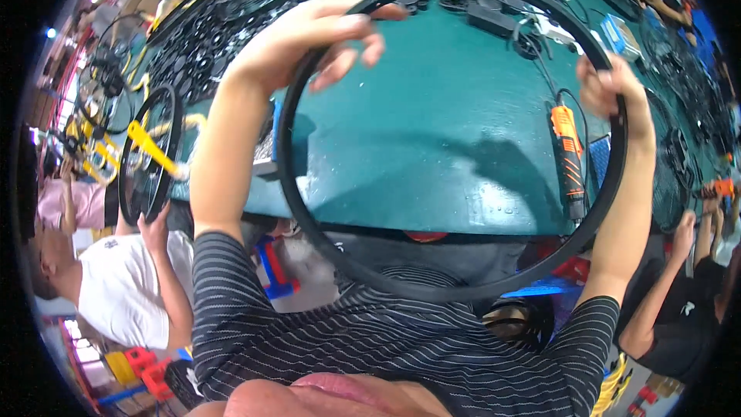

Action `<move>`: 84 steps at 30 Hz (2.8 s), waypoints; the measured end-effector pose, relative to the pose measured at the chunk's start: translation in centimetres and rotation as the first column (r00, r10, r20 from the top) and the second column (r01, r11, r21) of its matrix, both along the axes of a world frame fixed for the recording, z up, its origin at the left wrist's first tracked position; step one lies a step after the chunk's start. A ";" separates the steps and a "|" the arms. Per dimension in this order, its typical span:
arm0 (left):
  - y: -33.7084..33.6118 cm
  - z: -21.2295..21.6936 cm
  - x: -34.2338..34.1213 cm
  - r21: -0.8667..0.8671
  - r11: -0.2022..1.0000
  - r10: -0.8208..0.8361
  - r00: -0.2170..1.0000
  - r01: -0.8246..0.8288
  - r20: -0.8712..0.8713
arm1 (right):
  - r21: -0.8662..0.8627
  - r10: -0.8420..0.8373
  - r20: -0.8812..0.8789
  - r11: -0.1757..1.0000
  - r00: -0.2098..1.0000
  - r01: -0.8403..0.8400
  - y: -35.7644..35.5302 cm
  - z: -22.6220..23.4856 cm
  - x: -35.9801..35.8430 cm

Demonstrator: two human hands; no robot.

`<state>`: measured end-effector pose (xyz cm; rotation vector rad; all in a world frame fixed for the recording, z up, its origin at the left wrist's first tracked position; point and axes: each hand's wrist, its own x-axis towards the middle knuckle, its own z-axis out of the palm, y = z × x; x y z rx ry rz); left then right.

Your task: Assembling industrial fan grilles and housings using an electric screwdriver and screws.

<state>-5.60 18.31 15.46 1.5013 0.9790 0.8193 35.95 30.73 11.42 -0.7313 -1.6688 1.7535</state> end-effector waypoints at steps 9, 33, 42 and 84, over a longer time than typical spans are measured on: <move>-3.7 -5.8 -4.9 -0.228 0.921 0.370 0.530 -0.314 0.763 | 0.582 -0.348 -0.324 0.660 0.880 0.476 -12.6 -1.4 0.0; -11.7 -16.3 14.3 -0.082 0.518 0.568 0.271 -0.851 0.777 | -0.642 -0.366 -0.323 0.763 0.873 0.082 -21.8 -17.9 -10.1; -13.5 -18.1 16.1 0.093 0.607 0.428 0.423 -0.789 0.798 | -0.587 -0.263 -0.337 0.810 0.904 0.017 -21.0 -17.8 -8.8; -12.9 -20.5 0.4 0.113 0.608 0.749 0.615 -0.786 0.247 | -0.018 -0.519 -0.094 0.854 0.850 0.520 -17.6 -13.3 -2.5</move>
